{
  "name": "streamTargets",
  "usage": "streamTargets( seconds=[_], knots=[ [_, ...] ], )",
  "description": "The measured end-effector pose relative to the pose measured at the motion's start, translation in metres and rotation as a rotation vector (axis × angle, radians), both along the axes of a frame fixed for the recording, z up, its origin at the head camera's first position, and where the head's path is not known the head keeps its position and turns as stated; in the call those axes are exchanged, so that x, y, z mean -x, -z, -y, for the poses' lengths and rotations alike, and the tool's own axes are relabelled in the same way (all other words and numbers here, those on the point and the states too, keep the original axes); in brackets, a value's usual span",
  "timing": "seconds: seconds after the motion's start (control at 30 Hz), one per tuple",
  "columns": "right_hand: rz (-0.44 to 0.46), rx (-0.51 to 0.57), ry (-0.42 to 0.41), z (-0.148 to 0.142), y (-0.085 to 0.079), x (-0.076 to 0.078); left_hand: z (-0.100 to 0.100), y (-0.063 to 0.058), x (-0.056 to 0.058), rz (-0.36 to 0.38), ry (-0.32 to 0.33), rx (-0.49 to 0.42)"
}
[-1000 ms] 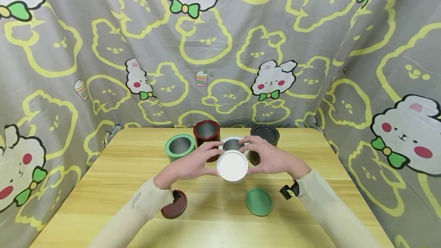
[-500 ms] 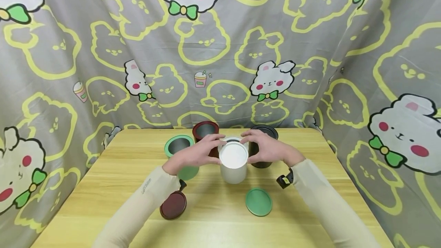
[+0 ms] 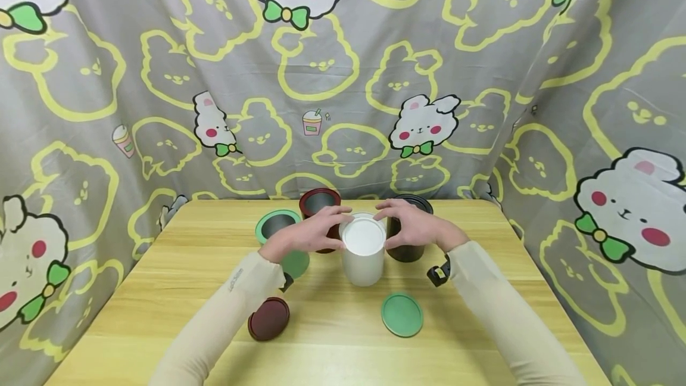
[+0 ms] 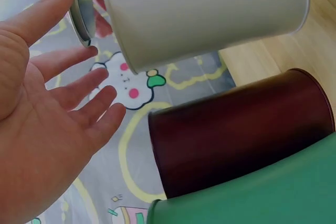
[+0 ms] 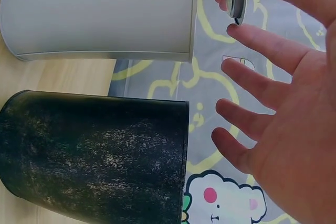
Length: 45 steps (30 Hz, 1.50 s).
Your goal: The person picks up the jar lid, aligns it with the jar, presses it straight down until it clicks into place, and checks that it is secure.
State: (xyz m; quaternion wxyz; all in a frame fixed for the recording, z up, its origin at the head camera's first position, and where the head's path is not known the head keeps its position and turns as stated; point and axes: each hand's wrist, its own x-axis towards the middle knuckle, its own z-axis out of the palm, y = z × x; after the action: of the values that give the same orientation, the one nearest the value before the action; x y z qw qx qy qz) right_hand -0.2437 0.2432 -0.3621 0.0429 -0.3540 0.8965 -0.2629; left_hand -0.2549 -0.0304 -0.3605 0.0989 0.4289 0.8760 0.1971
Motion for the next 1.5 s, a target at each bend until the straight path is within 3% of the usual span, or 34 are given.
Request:
streamTargets(
  seconds=[0.73, 1.03, 1.5],
  knots=[
    [0.037, -0.069, 0.006, -0.001, 0.002, 0.015, -0.003, 0.01, 0.021, 0.083, 0.001, 0.031],
    [0.059, -0.106, 0.03, 0.0, 0.003, 0.017, -0.007, 0.01, 0.02, 0.083, -0.016, 0.073],
    [0.015, -0.133, 0.029, 0.0, 0.007, 0.018, -0.011, 0.018, 0.022, 0.157, -0.05, 0.025]
  ],
)
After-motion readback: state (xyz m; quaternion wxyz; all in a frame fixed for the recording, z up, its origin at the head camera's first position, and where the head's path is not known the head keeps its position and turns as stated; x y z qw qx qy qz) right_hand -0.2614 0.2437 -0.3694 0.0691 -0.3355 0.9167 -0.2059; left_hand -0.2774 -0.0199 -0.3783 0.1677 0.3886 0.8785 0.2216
